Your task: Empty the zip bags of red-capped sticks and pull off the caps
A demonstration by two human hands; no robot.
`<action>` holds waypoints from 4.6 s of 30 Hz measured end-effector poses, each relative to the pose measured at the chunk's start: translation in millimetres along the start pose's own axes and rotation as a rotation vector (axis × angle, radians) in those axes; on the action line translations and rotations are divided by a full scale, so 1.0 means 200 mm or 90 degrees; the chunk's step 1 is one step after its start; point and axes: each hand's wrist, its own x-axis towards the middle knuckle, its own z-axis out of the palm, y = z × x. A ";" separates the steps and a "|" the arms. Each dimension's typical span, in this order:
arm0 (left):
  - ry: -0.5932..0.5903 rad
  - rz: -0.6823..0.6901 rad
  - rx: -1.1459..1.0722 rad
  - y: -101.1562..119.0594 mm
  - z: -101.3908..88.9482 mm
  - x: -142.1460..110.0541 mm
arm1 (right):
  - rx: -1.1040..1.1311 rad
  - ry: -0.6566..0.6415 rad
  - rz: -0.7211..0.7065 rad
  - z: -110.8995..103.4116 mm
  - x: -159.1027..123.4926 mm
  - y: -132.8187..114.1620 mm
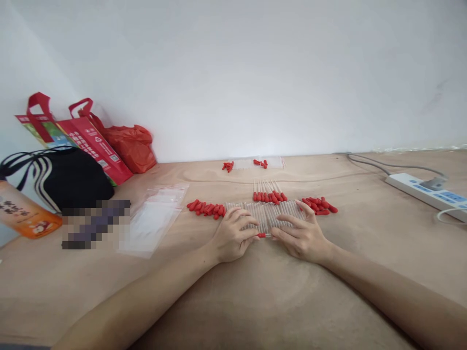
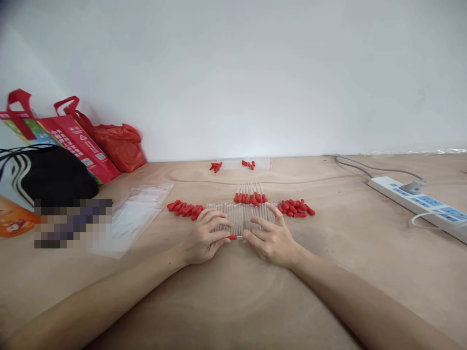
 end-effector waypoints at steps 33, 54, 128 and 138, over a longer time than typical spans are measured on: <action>-0.088 -0.492 0.255 -0.40 -0.25 -0.18 | -0.268 -0.135 0.276 -0.01 -0.08 0.15; -0.156 -0.244 0.027 -0.20 0.19 0.37 | -0.152 -0.259 0.297 -0.03 -0.06 0.12; 0.141 -0.193 0.054 -0.12 -0.13 -0.11 | -0.090 -0.009 0.209 -0.05 -0.04 0.09; 0.084 -0.579 0.081 -0.42 -0.30 -0.20 | -0.177 -0.111 0.299 0.01 -0.04 0.08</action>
